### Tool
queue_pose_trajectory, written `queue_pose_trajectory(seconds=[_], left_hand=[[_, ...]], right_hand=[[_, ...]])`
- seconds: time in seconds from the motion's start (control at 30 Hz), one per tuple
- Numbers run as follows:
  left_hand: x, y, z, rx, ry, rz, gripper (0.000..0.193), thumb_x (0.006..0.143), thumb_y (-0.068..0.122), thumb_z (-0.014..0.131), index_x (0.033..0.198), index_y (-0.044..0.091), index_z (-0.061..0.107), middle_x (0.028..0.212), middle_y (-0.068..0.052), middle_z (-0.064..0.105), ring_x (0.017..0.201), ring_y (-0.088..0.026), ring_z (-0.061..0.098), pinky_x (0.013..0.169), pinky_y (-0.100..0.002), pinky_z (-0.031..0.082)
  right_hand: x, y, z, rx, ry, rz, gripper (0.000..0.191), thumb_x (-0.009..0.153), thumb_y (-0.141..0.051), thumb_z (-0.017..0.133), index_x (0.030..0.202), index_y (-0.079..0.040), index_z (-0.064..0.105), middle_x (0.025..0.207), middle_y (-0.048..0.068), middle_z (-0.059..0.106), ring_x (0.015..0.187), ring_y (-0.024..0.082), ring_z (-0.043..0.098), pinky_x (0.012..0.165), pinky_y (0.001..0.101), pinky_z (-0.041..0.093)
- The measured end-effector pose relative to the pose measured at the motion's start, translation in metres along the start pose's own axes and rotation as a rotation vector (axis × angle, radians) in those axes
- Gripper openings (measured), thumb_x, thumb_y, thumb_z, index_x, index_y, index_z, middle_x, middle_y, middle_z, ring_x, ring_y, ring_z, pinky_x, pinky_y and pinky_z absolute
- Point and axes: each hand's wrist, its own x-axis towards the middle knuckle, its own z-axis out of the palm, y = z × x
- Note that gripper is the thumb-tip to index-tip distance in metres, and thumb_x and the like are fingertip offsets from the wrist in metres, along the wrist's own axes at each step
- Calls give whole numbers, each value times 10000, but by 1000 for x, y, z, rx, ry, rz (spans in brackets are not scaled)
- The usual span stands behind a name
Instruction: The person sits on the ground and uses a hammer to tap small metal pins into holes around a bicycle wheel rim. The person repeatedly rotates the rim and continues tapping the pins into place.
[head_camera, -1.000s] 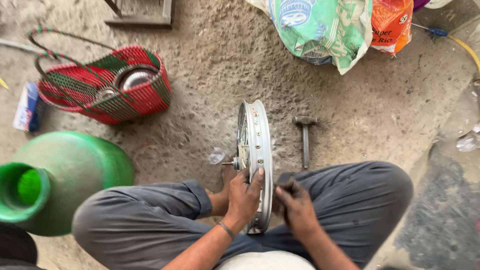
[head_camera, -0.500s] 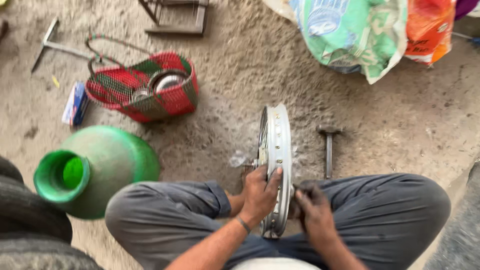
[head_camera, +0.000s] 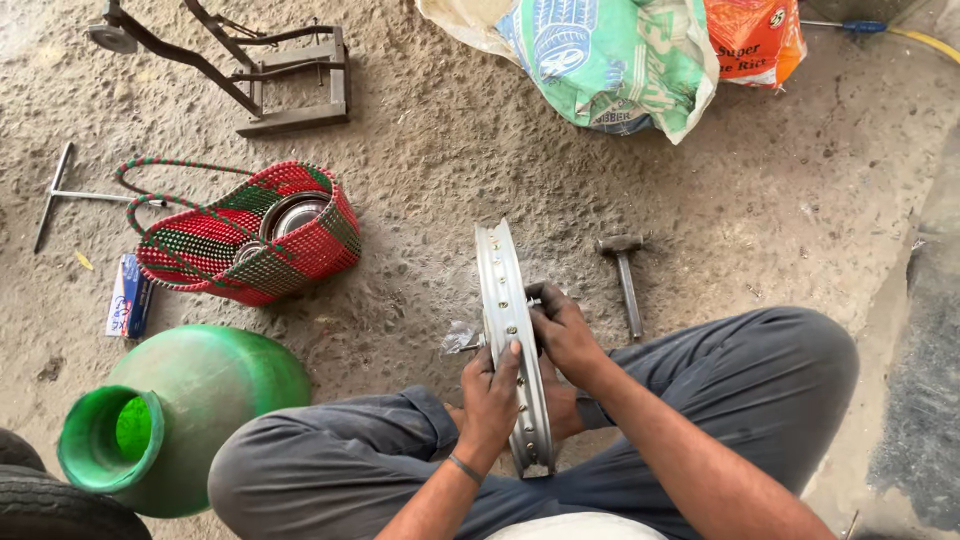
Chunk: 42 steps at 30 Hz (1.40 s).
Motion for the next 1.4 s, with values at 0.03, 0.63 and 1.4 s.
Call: queue_pose_trajectory(seconds=[0.03,0.63,1.4], left_hand=[[0,-1,1,-39,-12,11,361,1003,307,633,1024,-38,737,798,-42,721,702,-78,575,604,-301,493],[7,32,9,185,22,156,316,997,253,631,936,-38,740,707,-96,696,620,-123,590,554,-333,484],[-11,35,16,327,-1,131,281,929,267,689,966,-11,692,775,-178,737,684,-300,753,624,-411,559]], right_hand=[[-1,2,-2,-2,11,31,220,1018,-111,607,1220,-27,601,922,106,671,803,147,615,692,294,526],[-69,-20,-25,-210,182,127,272,936,-196,736,795,-54,552,608,39,572,527,89,524,459,281,444],[-79,-2,-44,-128,9,178,168,956,-161,681,1001,-18,758,655,-23,605,521,62,457,458,250,359]])
